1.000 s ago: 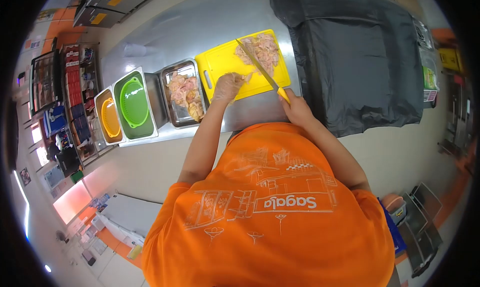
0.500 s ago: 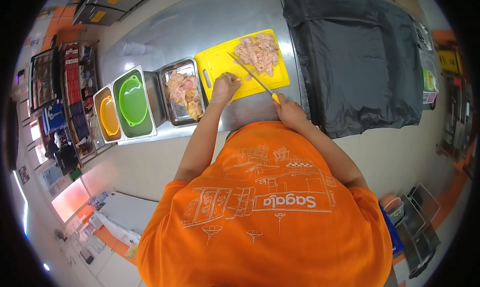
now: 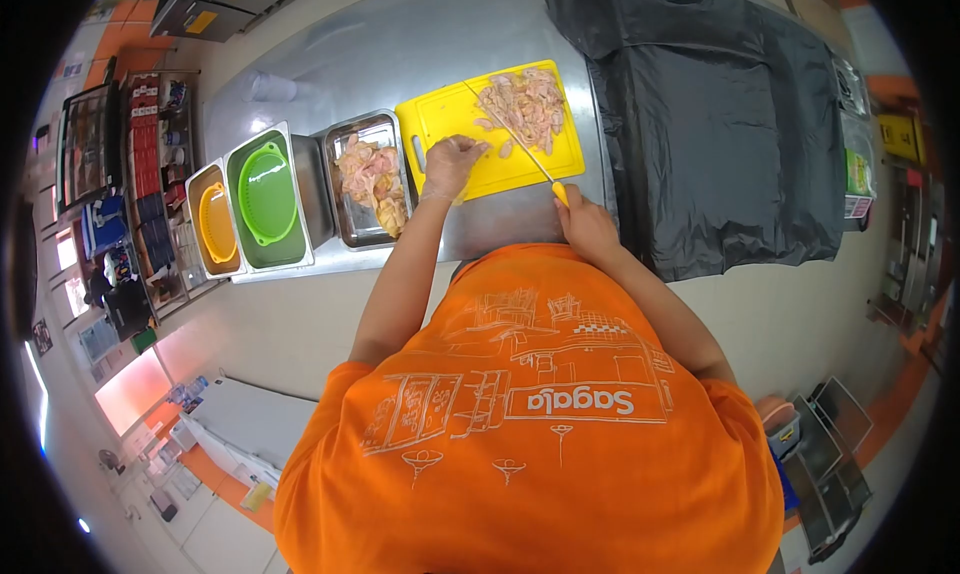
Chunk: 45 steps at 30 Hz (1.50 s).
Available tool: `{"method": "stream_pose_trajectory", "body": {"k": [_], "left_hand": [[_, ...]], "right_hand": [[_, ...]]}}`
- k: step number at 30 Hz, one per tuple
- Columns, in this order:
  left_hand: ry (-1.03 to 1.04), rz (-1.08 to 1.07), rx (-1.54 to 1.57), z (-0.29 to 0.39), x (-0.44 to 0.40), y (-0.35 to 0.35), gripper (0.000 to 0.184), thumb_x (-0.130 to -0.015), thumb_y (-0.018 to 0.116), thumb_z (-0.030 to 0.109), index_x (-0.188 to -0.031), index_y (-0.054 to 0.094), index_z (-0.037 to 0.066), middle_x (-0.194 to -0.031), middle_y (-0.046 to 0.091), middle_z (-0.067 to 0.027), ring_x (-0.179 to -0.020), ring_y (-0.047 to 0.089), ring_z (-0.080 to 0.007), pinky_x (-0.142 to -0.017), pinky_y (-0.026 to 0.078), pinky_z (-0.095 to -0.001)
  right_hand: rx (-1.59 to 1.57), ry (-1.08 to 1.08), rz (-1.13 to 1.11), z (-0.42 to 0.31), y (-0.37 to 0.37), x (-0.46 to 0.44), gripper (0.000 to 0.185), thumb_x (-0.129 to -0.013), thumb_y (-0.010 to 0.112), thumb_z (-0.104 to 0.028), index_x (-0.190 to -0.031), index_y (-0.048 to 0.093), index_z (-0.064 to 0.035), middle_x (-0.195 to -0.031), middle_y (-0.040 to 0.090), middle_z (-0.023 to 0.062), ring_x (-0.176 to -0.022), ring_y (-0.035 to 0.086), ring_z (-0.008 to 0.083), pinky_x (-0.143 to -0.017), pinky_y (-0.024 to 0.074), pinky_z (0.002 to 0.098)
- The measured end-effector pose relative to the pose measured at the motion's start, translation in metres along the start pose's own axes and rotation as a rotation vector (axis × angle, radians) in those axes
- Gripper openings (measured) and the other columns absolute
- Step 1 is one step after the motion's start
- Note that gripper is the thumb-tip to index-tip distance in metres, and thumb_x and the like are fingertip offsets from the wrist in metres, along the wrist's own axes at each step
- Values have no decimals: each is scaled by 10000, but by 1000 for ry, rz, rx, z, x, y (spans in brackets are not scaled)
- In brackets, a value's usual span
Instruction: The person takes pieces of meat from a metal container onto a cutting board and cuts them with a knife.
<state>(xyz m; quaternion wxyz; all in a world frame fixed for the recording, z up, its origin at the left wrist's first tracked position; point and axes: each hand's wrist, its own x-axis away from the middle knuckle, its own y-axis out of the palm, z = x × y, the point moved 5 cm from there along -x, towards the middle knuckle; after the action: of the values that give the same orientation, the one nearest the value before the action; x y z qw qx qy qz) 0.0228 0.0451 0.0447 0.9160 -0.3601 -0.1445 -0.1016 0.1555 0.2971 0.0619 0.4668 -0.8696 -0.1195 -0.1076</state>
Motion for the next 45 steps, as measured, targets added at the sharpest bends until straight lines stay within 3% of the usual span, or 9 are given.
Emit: {"method": "stream_pose_trajectory", "body": {"k": [9,16,22,26,31,34,35,38,45], "left_hand": [[479,63,-160,-19,27,13,510,-918,717,167,-1386,571,22,-1282,625,-210,-1000,683,-336,-920,542,-405],[33,259,8,-91,126,-66,219,-889,745,195,-1021,723,22,-927,716,-169,-845,701,-325,-776,567,-403],[-58,449,126,-176,132,-98,237,-922,726,192,-1023,721,-23,-934,751,-188,-804,730,-286,-730,571,-385],[-101,562,130,-181,125,-110,192,-906,722,116,-1034,736,-27,-927,752,-137,-755,695,-221,-695,551,-357],[-102,592,-17,-182,126,-127,217,-881,752,171,-998,743,-11,-882,745,-163,-768,715,-269,-705,555,-391],[79,549,-91,-166,119,-122,208,-882,729,199,-976,741,14,-867,732,-184,-786,707,-340,-708,550,-436],[154,531,-114,-152,111,-118,203,-885,715,207,-969,739,24,-865,727,-191,-793,701,-369,-709,547,-455],[189,410,-197,-130,94,-105,166,-894,674,198,-918,715,39,-867,712,-210,-815,680,-402,-739,539,-493],[163,277,-569,-186,87,-98,256,-896,624,297,-969,713,68,-906,708,-230,-861,677,-423,-792,537,-528]], "right_hand": [[-26,46,-86,-3,6,2,297,-1061,495,-346,-1212,507,-91,-887,707,271,-798,678,507,-707,532,608],[14,80,-192,-11,21,-1,324,-1052,502,-355,-1255,507,-103,-973,714,247,-863,679,496,-761,528,606],[-42,-168,18,-27,37,-15,391,-967,605,-221,-1268,481,-4,-1244,566,296,-987,657,491,-854,543,562],[156,-4,-161,-46,65,-45,427,-969,640,-281,-1216,501,39,-1267,540,297,-1040,639,469,-852,567,495],[7,-397,-43,-160,5,-34,346,-964,651,-257,-1160,580,19,-1122,618,225,-1058,652,367,-866,567,430],[-680,-735,-729,-327,-79,35,214,-997,618,-181,-1159,618,-39,-1127,650,155,-1161,630,321,-971,507,427],[-1076,-1126,-892,-376,-94,64,223,-959,594,-125,-1160,627,-34,-1139,657,178,-1127,608,360,-998,482,440],[-1718,-1401,-776,-468,-118,168,205,-858,602,-88,-1050,631,-24,-1012,653,158,-1032,606,340,-891,479,434],[-1723,-1509,-1618,-488,-136,173,245,-948,615,-213,-1063,671,-4,-1005,678,147,-951,620,313,-840,488,408]]}}
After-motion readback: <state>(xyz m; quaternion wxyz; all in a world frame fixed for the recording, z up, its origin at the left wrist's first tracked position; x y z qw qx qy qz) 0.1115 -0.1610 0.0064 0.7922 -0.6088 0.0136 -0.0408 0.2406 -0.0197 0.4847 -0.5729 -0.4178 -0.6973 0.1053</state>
